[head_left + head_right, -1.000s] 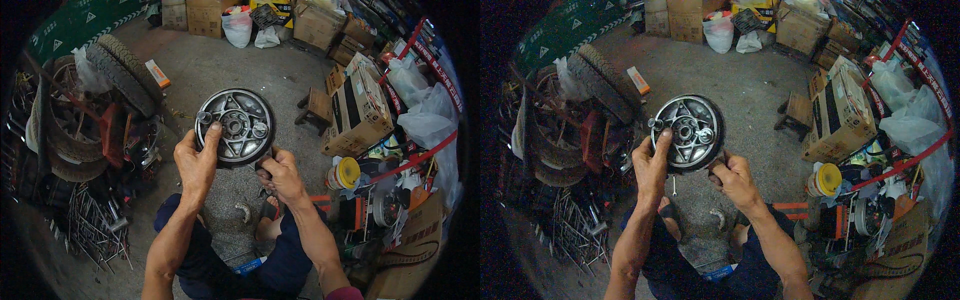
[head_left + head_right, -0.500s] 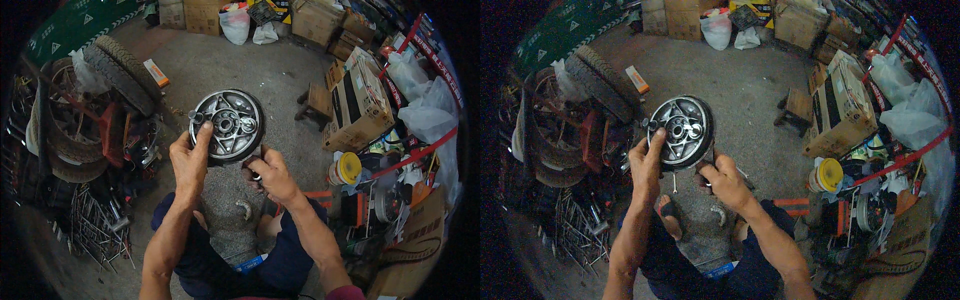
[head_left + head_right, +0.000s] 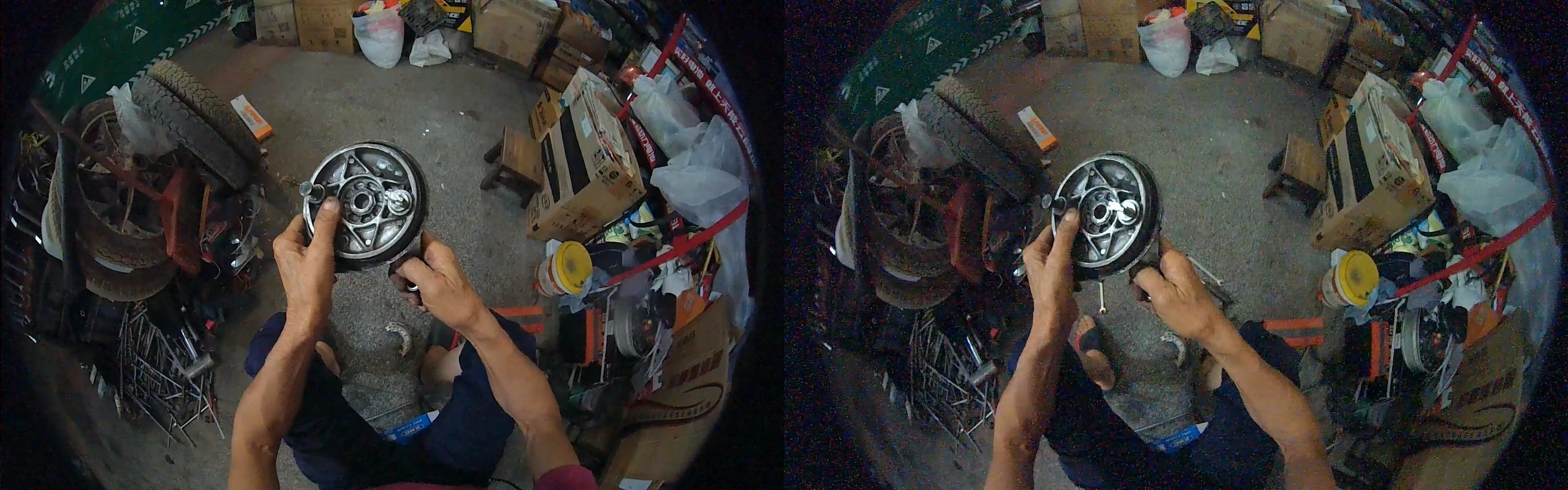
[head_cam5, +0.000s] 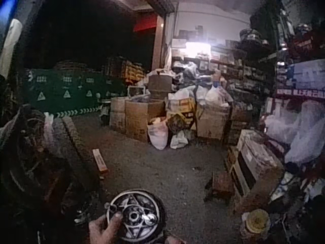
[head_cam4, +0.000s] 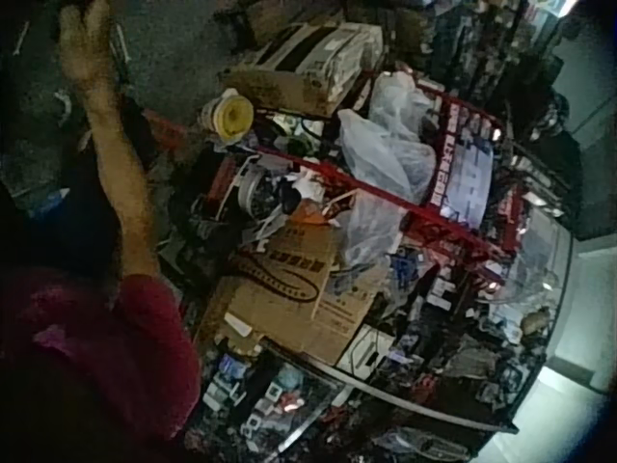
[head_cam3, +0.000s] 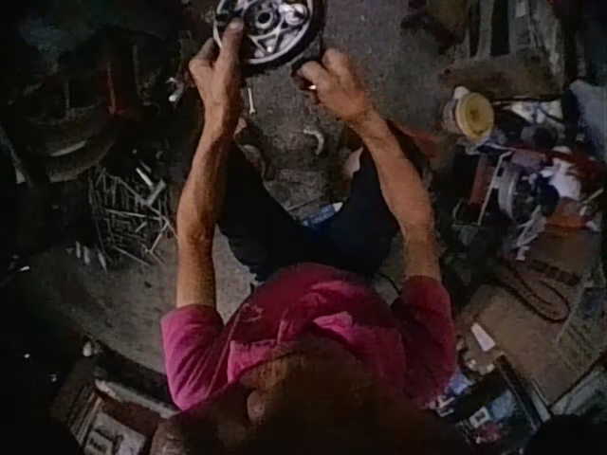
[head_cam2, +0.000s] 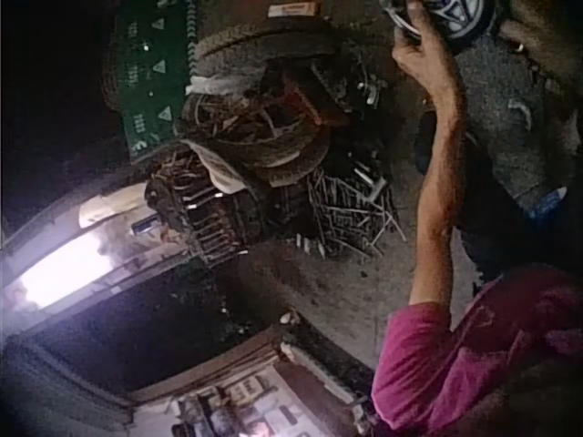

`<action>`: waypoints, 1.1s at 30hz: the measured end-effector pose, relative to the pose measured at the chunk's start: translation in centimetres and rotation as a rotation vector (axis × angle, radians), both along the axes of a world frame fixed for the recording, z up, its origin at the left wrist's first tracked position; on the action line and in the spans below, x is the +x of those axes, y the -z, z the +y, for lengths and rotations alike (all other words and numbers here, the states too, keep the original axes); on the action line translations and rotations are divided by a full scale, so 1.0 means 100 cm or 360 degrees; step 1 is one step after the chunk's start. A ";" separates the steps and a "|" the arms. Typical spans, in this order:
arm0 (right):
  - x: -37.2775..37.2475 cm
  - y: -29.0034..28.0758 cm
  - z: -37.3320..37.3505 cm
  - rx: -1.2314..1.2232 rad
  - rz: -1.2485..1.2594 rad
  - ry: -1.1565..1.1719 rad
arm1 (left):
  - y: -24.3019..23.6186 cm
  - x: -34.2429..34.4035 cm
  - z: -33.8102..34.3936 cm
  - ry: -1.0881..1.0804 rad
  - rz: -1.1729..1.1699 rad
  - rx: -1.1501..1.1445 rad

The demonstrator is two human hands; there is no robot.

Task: The person disassembles a circular mechanical component, likely a clutch assembly, using a wrench and hammer. They remove a cover plate, extract internal friction plates and springs, and then reassemble the unit by inserting the components back into the housing and securing the cover.

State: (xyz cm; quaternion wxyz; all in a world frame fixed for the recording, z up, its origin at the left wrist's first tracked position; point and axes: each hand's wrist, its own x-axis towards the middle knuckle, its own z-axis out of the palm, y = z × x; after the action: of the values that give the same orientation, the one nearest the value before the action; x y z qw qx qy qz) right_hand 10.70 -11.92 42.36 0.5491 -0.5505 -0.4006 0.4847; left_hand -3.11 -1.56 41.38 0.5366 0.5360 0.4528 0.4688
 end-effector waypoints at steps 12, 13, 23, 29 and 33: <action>0.003 0.005 0.001 -0.0068 0.0085 0.0090 | 0.000 0.001 0.001 0.0033 -0.0074 -0.0029; -0.001 0.005 0.001 -0.0052 0.0090 0.0122 | 0.002 0.003 -0.001 0.0021 -0.0082 -0.0098; 0.028 -0.011 -0.009 -0.0139 0.0173 -0.0066 | -0.003 -0.001 0.010 0.0191 -0.0330 -0.0255; -0.013 -0.006 -0.007 0.0261 -0.0162 0.0183 | 0.009 0.018 -0.004 0.0412 -0.0712 -0.0850; -0.029 -0.014 -0.008 0.0337 -0.0281 0.0170 | 0.047 0.018 -0.020 0.0799 -0.1238 -0.1355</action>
State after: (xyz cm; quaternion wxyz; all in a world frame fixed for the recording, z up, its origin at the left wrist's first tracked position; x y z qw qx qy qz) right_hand 7.83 -12.77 43.76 0.5918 -0.5505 -0.4664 0.3594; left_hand -1.29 -3.52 36.66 0.9221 0.1556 0.2317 0.2679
